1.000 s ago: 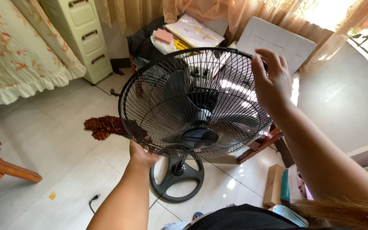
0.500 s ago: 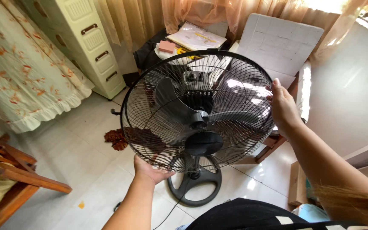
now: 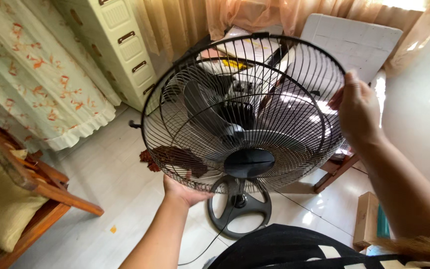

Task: The person assembles a standing fan by attaching the front grill and securing the fan blades to the motor housing. They then reattach the rear grill and adjust the fan head.

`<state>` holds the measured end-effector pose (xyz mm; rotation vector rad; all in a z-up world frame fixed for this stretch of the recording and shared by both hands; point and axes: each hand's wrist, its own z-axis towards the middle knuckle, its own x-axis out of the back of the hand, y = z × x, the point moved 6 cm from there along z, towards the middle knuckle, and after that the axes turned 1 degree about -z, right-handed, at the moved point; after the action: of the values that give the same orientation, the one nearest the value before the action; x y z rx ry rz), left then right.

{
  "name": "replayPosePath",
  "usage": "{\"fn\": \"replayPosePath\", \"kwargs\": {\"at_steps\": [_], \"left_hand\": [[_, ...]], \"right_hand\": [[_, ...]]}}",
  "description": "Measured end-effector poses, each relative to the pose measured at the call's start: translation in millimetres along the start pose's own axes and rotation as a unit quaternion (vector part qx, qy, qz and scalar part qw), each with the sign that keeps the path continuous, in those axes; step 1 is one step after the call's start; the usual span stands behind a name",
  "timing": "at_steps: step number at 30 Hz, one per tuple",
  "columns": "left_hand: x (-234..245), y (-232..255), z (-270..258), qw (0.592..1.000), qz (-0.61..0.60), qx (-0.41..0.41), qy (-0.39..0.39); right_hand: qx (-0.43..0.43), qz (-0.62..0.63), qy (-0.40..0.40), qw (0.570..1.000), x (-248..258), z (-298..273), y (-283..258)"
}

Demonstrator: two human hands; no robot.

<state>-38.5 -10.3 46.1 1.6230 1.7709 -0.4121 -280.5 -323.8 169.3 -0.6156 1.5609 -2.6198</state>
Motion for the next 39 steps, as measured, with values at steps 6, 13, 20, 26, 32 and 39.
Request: {"fn": "replayPosePath", "kwargs": {"at_steps": [6,13,20,26,32,39], "left_hand": [[12,30,-3,0.992,-0.089,-0.065,-0.061],[18,48,-58,0.982,0.037,-0.08,-0.169],[70,81,-81,0.969,0.131,-0.21,0.001],[124,90,-83,0.94,0.169,-0.268,0.124],[167,73,-82,0.951,0.165,-0.227,0.133],[143,50,-138,0.98,0.158,-0.091,0.074]], "right_hand": [[0.01,0.071,0.006,0.997,11,-31,-44],[0.018,0.207,-0.028,0.978,-7,-75,-82],[-0.1,0.275,-0.066,0.954,-33,-79,-65],[-0.118,0.083,-0.062,0.988,-23,-70,-50],[-0.054,0.172,-0.143,0.973,-23,-90,-73],[-0.025,-0.172,-0.098,0.98,-5,-182,-128]]}}
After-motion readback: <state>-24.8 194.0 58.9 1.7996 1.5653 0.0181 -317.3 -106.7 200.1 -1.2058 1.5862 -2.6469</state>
